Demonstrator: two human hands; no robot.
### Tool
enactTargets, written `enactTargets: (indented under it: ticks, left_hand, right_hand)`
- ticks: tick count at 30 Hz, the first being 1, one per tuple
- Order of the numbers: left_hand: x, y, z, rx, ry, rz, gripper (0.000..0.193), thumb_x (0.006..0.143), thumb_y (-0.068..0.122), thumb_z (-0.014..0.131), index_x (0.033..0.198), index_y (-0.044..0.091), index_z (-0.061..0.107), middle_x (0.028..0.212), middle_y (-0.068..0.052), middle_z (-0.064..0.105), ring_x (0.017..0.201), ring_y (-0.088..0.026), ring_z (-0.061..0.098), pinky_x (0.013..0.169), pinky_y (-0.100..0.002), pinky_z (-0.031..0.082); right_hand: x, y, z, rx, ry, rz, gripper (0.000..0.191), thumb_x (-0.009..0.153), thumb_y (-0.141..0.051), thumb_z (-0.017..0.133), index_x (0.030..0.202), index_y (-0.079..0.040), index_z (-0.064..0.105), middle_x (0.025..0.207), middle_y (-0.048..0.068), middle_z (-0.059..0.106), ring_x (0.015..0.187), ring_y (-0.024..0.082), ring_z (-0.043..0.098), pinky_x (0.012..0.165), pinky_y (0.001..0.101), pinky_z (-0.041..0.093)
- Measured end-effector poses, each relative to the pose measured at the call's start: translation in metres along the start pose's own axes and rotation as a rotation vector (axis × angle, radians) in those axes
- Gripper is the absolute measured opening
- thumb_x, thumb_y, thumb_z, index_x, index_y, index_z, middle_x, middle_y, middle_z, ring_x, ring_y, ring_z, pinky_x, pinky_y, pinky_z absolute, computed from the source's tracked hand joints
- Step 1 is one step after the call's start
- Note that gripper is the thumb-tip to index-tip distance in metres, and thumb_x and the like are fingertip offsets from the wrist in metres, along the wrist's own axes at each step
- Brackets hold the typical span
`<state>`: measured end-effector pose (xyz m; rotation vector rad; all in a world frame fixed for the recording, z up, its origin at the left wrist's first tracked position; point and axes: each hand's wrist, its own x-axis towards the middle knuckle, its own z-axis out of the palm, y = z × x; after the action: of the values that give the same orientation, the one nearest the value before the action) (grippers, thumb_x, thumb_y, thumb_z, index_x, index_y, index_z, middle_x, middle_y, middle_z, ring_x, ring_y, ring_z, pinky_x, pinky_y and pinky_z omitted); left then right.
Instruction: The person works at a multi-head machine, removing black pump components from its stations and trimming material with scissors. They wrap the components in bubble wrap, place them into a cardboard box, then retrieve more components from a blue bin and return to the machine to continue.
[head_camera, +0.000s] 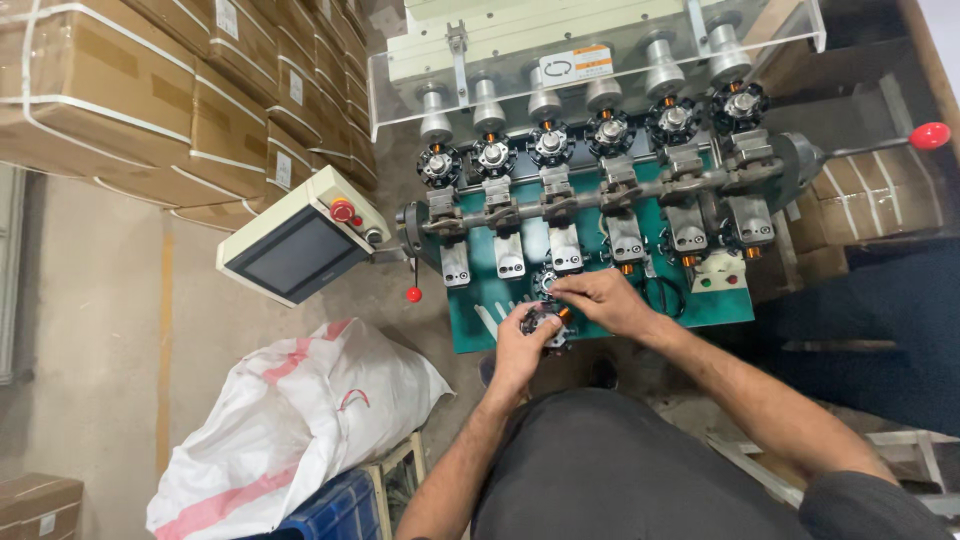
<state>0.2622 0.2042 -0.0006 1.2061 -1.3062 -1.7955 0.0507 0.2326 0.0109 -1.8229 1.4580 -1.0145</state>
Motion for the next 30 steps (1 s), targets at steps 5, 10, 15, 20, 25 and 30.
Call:
enactTargets:
  ticks: [5,10,15,20,25,30]
  left_hand:
    - [0.0,0.031,0.006,-0.628,0.039,-0.3,0.044,0.09,0.037,0.067,0.124,0.011,0.059,0.096,-0.01,0.073,0.071,-0.017,0.07,0.056,-0.03,0.057]
    - [0.008,0.039,0.012,-0.679,0.089,-0.427,0.054,0.092,0.054,0.049,0.118,0.009,0.062,0.097,-0.003,0.073,0.082,-0.014,0.072,0.068,-0.037,0.062]
    - [0.012,0.033,0.022,-0.267,0.169,0.034,0.023,0.099,0.02,0.068,0.115,0.002,0.066,0.099,-0.004,0.071,0.085,-0.012,0.066,0.073,-0.032,0.057]
    - [0.017,0.038,-0.003,-0.325,0.161,-0.01,0.018,0.095,0.011,0.067,0.112,0.005,0.069,0.098,-0.004,0.072,0.082,-0.011,0.068,0.061,-0.032,0.06]
    - [0.024,0.027,-0.06,-0.495,0.147,-0.19,0.016,0.097,0.013,0.068,0.106,0.001,0.066,0.092,-0.009,0.071,0.078,-0.018,0.072,0.056,-0.034,0.062]
    - [0.021,-0.018,-0.109,-0.45,0.209,-0.386,0.018,0.091,0.014,0.068,0.104,0.003,0.063,0.089,-0.007,0.07,0.076,-0.018,0.073,0.061,-0.038,0.067]
  right_hand:
    - [0.009,-0.044,-0.023,-0.474,0.003,-0.218,0.024,0.083,-0.011,0.073,0.106,-0.009,0.075,0.071,0.007,0.069,0.062,0.027,0.069,0.051,0.0403,0.053]
    - [0.028,-0.072,-0.011,-0.451,0.233,-0.273,0.011,0.088,-0.014,0.074,0.098,-0.01,0.07,0.072,0.007,0.067,0.063,0.025,0.068,0.051,0.0391,0.051]
    - [0.005,-0.089,-0.001,-0.342,0.268,-0.271,0.011,0.086,-0.01,0.075,0.096,-0.007,0.073,0.066,0.006,0.064,0.057,0.024,0.065,0.051,0.0378,0.05]
    - [-0.022,-0.053,0.037,0.035,0.39,0.071,0.006,0.09,-0.01,0.074,0.091,-0.004,0.075,0.066,0.007,0.065,0.054,0.017,0.06,0.05,0.0312,0.046]
    - [-0.022,0.041,0.127,0.62,0.224,0.992,0.021,0.098,-0.021,0.073,0.084,-0.006,0.07,0.067,0.002,0.069,0.055,0.008,0.061,0.048,0.0257,0.046]
    - [0.003,0.076,0.176,1.271,0.252,1.507,0.016,0.092,-0.022,0.072,0.089,-0.006,0.071,0.072,0.001,0.07,0.049,0.006,0.052,0.041,0.0199,0.038]
